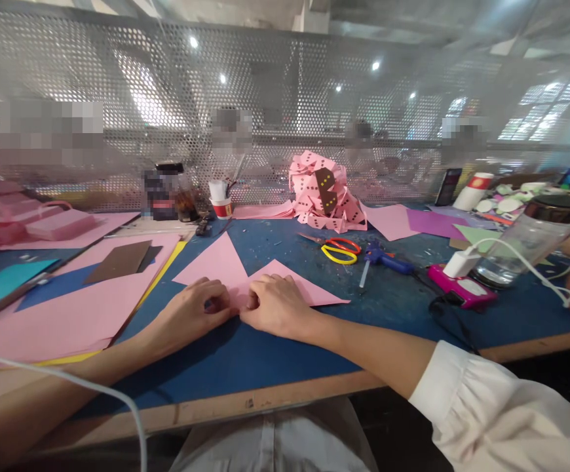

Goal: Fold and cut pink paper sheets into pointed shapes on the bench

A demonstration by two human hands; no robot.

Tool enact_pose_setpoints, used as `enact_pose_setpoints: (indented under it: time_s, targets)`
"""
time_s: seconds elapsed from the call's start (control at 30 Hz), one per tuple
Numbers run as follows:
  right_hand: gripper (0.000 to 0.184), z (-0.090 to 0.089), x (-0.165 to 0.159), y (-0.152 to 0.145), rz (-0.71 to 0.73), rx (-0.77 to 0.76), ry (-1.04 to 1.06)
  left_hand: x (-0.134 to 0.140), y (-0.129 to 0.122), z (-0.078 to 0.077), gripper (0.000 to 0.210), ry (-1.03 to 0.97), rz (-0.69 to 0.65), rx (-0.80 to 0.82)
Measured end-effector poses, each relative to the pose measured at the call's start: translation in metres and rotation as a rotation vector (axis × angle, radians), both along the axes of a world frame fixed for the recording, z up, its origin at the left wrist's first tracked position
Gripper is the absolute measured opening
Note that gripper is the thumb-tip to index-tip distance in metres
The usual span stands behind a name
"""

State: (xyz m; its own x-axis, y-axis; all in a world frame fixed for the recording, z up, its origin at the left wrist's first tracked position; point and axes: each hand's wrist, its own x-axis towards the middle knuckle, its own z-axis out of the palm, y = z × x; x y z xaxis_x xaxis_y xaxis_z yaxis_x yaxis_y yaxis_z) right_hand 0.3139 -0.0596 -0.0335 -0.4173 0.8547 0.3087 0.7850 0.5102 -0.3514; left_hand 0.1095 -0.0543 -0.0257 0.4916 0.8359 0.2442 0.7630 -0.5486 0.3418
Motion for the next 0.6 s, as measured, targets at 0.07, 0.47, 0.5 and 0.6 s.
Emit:
enact_pose_setpoints:
  time_s: [0.07, 0.47, 0.5, 0.6]
  targets:
    - [0.019, 0.002, 0.0, 0.0, 0.009, -0.014, 0.0, 0.0, 0.0, 0.0, 0.021, 0.009, -0.005, 0.001]
    - [0.011, 0.004, 0.012, 0.008, 0.116, -0.148, 0.088, -0.002, -0.001, 0.001, 0.019, 0.005, -0.013, -0.015]
    - [0.011, 0.004, 0.013, 0.008, 0.124, -0.163, 0.093, -0.002, 0.0, 0.001, 0.019, 0.002, -0.016, -0.014]
    - [0.012, 0.005, 0.015, 0.009, 0.138, -0.204, 0.113, -0.003, 0.0, 0.0, 0.018, -0.004, -0.028, -0.014]
